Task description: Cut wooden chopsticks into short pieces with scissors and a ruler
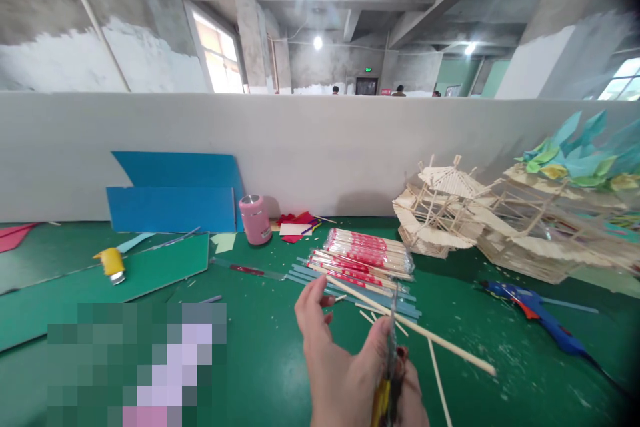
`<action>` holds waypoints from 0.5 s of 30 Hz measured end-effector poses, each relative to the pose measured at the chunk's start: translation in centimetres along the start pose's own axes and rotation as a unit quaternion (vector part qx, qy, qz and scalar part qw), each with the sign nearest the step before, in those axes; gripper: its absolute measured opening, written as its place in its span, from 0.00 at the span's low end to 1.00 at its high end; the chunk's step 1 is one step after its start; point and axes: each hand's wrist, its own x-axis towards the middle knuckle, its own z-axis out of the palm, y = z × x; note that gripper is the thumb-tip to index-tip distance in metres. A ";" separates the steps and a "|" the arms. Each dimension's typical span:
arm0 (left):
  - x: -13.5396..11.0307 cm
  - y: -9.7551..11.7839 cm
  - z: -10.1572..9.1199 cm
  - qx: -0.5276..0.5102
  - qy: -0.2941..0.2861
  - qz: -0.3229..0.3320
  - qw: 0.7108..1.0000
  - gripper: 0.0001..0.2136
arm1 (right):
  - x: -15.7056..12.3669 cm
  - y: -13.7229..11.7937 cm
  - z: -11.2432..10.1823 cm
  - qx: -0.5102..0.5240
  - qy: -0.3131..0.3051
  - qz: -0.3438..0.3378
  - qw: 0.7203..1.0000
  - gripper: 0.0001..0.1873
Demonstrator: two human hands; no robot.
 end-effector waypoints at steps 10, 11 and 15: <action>-0.3 0.5 0.4 -0.021 0.034 0.005 0.999 0.27 | 1.1 0.9 0.9 0.106 0.032 0.135 0.985 0.25; -0.3 0.5 0.4 -0.020 0.035 0.005 0.999 0.27 | 1.1 1.0 1.0 0.125 0.038 0.132 0.983 0.26; -0.2 0.5 0.4 -0.009 0.029 0.007 1.000 0.27 | 0.7 1.1 1.0 0.095 0.038 0.052 0.993 0.26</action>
